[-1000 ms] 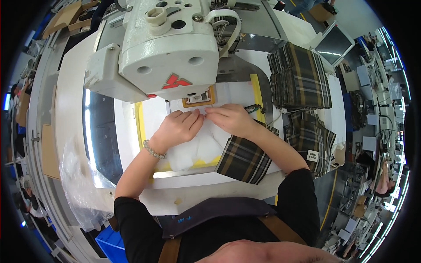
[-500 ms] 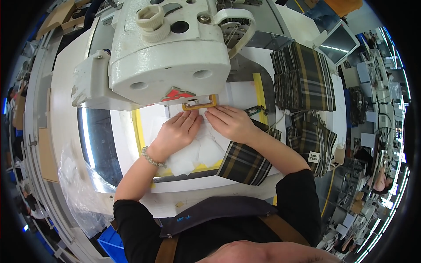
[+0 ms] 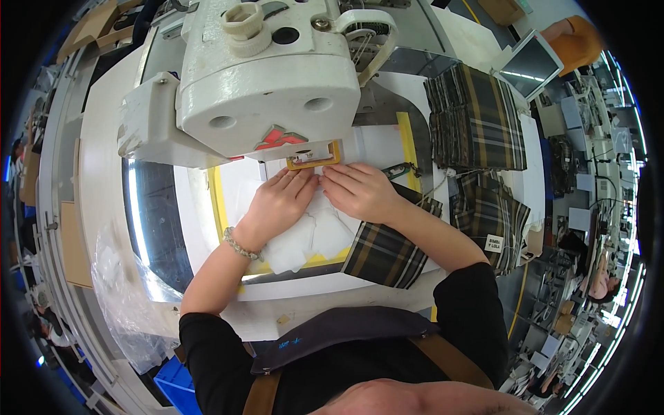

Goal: Sewing a brand label and assembling a plaid leather pouch using an industrial sewing machine.

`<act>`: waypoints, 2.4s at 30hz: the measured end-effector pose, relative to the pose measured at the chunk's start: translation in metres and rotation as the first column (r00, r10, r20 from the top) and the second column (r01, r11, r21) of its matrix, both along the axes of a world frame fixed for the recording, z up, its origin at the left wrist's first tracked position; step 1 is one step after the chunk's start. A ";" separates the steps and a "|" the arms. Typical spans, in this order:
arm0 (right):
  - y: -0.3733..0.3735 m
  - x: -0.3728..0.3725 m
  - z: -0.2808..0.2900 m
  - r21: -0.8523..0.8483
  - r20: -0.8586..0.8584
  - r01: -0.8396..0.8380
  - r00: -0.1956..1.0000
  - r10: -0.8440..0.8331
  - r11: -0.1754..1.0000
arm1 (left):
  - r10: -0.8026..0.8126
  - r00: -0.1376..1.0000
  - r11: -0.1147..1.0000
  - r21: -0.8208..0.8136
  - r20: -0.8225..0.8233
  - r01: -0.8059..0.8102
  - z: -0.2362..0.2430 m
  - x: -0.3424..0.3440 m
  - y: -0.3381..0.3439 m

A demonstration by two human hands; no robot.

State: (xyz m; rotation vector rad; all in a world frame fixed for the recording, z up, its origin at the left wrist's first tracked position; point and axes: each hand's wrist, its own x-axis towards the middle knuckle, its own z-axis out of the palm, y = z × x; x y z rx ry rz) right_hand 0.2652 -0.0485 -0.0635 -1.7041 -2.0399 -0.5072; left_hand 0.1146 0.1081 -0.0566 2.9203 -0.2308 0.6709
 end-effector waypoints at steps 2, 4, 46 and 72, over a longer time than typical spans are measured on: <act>0.001 0.001 0.000 -0.014 -0.052 -0.016 0.999 0.015 1.000 | -0.001 1.000 1.000 -0.022 -0.006 0.001 -0.001 0.000 0.000; 0.001 0.001 0.000 -0.034 -0.062 -0.020 0.998 0.018 0.999 | 0.016 1.000 1.000 -0.014 -0.005 -0.016 -0.001 0.000 -0.001; 0.000 -0.004 0.003 -0.041 -0.119 -0.031 0.993 0.026 0.999 | 0.063 0.997 0.996 -0.065 -0.049 -0.066 -0.001 -0.007 -0.007; -0.002 0.001 -0.004 0.007 -0.147 -0.038 0.988 0.039 0.999 | 0.019 1.000 0.999 -0.026 0.016 -0.019 0.005 -0.012 -0.016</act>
